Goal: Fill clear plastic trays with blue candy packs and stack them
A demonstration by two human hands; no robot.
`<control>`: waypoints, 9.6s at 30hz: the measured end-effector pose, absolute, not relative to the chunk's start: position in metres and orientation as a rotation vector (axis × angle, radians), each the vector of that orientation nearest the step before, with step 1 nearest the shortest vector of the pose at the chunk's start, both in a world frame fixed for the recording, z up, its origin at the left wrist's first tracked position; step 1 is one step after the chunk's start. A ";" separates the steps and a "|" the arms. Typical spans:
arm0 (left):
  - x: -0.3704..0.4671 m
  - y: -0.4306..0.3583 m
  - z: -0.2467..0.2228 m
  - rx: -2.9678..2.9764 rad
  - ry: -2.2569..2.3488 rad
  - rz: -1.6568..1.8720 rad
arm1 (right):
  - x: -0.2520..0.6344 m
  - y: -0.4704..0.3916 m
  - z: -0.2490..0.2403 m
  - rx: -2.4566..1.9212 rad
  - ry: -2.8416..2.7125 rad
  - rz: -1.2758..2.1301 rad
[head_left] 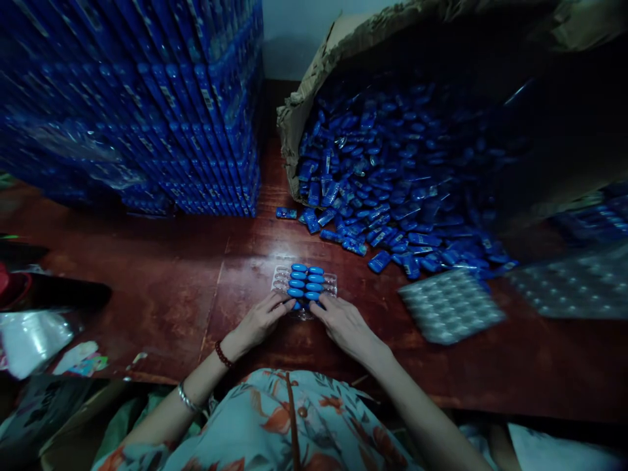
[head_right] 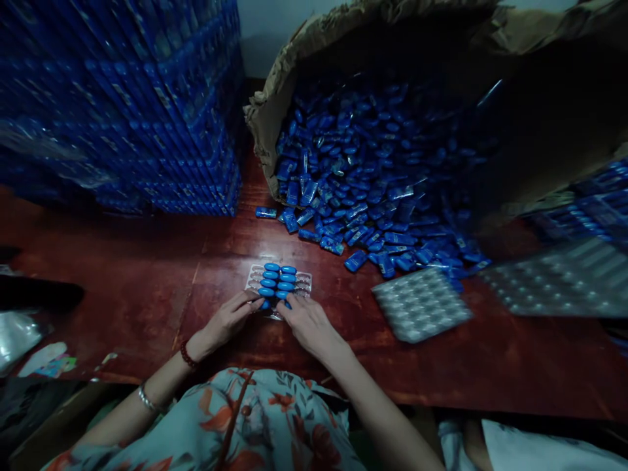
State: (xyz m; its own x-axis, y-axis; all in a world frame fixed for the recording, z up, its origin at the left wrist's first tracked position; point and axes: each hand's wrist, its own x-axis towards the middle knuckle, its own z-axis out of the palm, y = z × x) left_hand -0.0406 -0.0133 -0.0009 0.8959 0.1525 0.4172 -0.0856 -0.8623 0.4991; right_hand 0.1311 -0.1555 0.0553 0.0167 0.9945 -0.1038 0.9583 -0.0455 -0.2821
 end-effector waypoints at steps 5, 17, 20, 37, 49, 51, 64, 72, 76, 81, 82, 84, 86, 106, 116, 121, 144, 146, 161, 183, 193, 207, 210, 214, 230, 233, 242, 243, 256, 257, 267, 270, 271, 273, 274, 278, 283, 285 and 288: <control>-0.042 -0.015 -0.006 2.541 0.053 0.681 | 0.136 -0.154 0.063 -2.104 -2.113 0.513; -0.031 -0.011 0.016 2.854 -0.059 0.489 | 0.115 -0.136 0.070 -2.236 -2.179 0.433; -0.035 -0.004 0.013 2.839 0.054 0.617 | 0.116 -0.148 0.055 -2.238 -2.065 0.185; 0.161 0.100 0.016 2.529 0.692 0.391 | 0.224 -0.068 0.023 -2.605 -1.713 0.019; -0.014 0.079 -0.010 2.062 0.980 0.549 | 0.142 -0.216 0.010 -1.873 -0.784 0.509; -0.036 0.063 -0.008 1.985 1.001 0.621 | 0.121 -0.210 0.005 -1.845 -0.936 0.406; -0.081 -0.039 0.025 2.153 0.729 0.764 | 0.121 -0.175 0.037 -2.107 -1.902 0.448; -0.049 -0.038 0.014 2.233 0.576 0.596 | 0.128 -0.170 0.034 -2.092 -1.842 0.454; -0.045 -0.028 0.019 2.128 0.647 0.563 | 0.133 -0.173 0.027 -1.975 -1.798 0.420; -0.045 -0.025 0.011 2.077 0.661 0.497 | 0.129 -0.170 0.021 -1.962 -1.667 0.378; -0.046 -0.025 0.011 2.054 0.674 0.500 | 0.128 -0.170 0.020 -1.954 -1.666 0.372; -0.048 -0.027 0.014 1.992 0.729 0.509 | 0.126 -0.172 0.016 -1.932 -1.645 0.366; -0.051 -0.028 0.019 1.903 0.814 0.522 | 0.123 -0.174 0.013 -1.906 -1.575 0.363; -0.048 -0.037 0.014 1.763 0.815 0.633 | 0.101 -0.172 -0.006 -1.814 -0.836 0.440; -0.058 -0.047 0.004 2.181 0.661 0.829 | 0.102 -0.172 -0.016 -1.823 -0.770 0.467; -0.054 -0.037 0.000 2.504 0.341 0.765 | 0.101 -0.173 -0.016 -1.834 -0.819 0.423; -0.020 0.004 0.025 2.685 0.050 0.240 | 0.124 -0.150 0.003 -1.791 -1.092 0.313; -0.017 0.004 0.025 2.667 0.065 0.218 | 0.129 -0.148 0.006 -1.770 -1.007 0.369; -0.012 -0.008 0.024 2.879 0.278 0.505 | 0.128 -0.136 0.017 -1.837 -1.256 0.168; 0.044 0.104 0.007 2.321 0.851 0.705 | 0.259 -0.159 -0.018 -2.127 -1.046 -0.159; 0.123 0.160 -0.002 2.509 0.790 0.329 | 0.272 -0.159 -0.013 -2.208 -1.189 -0.068; 0.017 0.104 0.030 2.309 0.558 0.550 | 0.267 -0.112 0.000 -2.571 -1.428 -0.143; 0.007 0.090 0.035 2.341 0.531 0.587 | 0.273 -0.112 0.004 -2.314 -1.175 -0.108; 0.010 0.080 0.025 2.486 0.467 0.468 | 0.260 -0.115 -0.003 -1.874 -0.849 0.207; 0.046 0.082 0.056 2.947 0.077 -0.072 | 0.235 -0.118 0.008 -1.840 -1.401 0.112; 0.051 0.084 0.055 2.923 0.088 -0.104 | 0.236 -0.115 0.012 -1.859 -1.482 0.206; 0.046 0.077 0.048 2.876 0.262 -0.061 | 0.226 -0.126 0.023 -1.977 -1.516 0.229; 0.046 0.075 0.049 2.874 0.266 -0.061 | 0.225 -0.127 0.023 -1.970 -1.520 0.236; 0.051 0.073 0.052 2.889 0.324 -0.126 | 0.238 -0.115 0.042 -2.172 -1.796 0.525; 0.051 0.072 0.051 2.894 0.323 -0.117 | 0.235 -0.115 0.045 -2.200 -1.852 0.540; 0.053 0.096 0.056 2.635 0.148 -0.045 | 0.238 -0.114 0.045 -2.046 -1.759 0.538; 0.065 0.119 0.061 2.413 0.109 0.006 | 0.261 -0.104 0.042 -2.047 -1.465 0.412; 0.074 0.125 0.061 2.376 0.161 0.040 | 0.267 -0.096 0.040 -2.125 -1.339 0.319; 0.100 0.131 0.055 2.391 0.340 0.100 | 0.274 -0.075 0.035 -2.322 -1.143 0.140; 0.116 0.132 0.049 2.432 0.443 0.121 | 0.275 -0.063 0.033 -2.413 -1.086 0.085; 0.171 0.128 0.025 2.496 0.763 0.139 | 0.265 -0.026 0.020 -2.533 -1.035 0.080; 0.168 0.131 0.011 2.488 0.795 0.092 | 0.254 -0.055 0.005 -2.375 -1.023 0.240; 0.146 0.137 0.011 2.498 0.781 0.085 | 0.253 -0.081 -0.001 -2.251 -0.973 0.373; 0.106 0.144 0.012 2.445 0.754 0.105 | 0.249 -0.117 -0.007 -2.092 -0.877 0.565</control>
State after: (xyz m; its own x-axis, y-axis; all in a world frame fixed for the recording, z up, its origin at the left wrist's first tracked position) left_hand 0.1063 0.1439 0.0117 0.8378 0.5386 -0.0896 0.4936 -0.6771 0.5458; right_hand 0.2490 -0.1170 -0.0075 0.6627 0.7427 -0.0961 0.3945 -0.4553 -0.7982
